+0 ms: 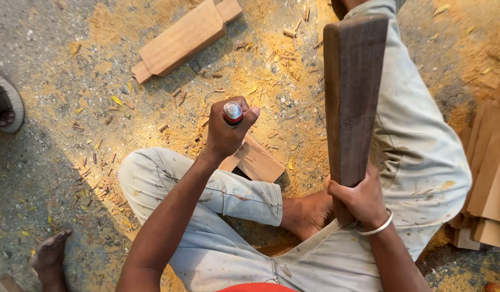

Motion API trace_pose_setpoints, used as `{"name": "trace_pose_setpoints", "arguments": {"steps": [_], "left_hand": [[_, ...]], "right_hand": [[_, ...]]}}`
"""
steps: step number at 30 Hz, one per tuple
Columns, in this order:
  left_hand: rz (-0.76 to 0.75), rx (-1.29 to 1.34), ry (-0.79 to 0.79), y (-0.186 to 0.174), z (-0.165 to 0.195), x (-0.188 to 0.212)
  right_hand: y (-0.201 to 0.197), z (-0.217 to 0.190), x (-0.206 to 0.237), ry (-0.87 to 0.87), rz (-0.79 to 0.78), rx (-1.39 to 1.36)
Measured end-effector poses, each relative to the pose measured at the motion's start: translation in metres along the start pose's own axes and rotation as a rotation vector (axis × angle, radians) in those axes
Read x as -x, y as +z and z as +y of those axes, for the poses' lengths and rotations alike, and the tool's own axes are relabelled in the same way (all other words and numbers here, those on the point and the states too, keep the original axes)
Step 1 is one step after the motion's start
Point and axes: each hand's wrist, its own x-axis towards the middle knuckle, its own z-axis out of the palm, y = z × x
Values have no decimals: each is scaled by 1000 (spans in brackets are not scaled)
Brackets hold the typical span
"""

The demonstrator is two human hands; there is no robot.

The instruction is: The person sits on the ground and repeatedly strikes a chisel with a wooden mallet to sharpen or shape the blade. The person holds the chisel in one hand and the mallet in the other, striking the chisel's back edge against a small wooden block placed on the ground.

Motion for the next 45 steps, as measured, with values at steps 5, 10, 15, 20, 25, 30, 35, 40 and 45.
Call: {"name": "trace_pose_setpoints", "arguments": {"steps": [5, 10, 15, 20, 25, 30, 35, 40, 45], "left_hand": [[-28, -65, -89, 13, -16, -8], [-51, -151, -101, 26, -31, -28], [-32, -126, -8, 23, -37, -31], [114, 444, 86, -9, -30, -23], [235, 736, -256, -10, -39, -28], [409, 382, -273, -14, -63, -34], [335, 434, -52, -52, -65, -32], [54, -142, 232, -10, -70, -27], [-80, -171, 13, 28, -79, -32]], "right_hand": [[-4, 0, -3, 22, -5, -17], [-4, -2, -3, 50, -39, -117], [-5, 0, -2, 64, -63, -109], [-3, 1, 0, 87, -44, -118], [4, -2, -2, 83, -49, -89], [9, -2, -3, 116, -27, -29], [14, -2, -5, 103, -60, 21], [21, -6, -6, 106, -64, 70], [24, -8, -4, 115, -98, 9]]}}
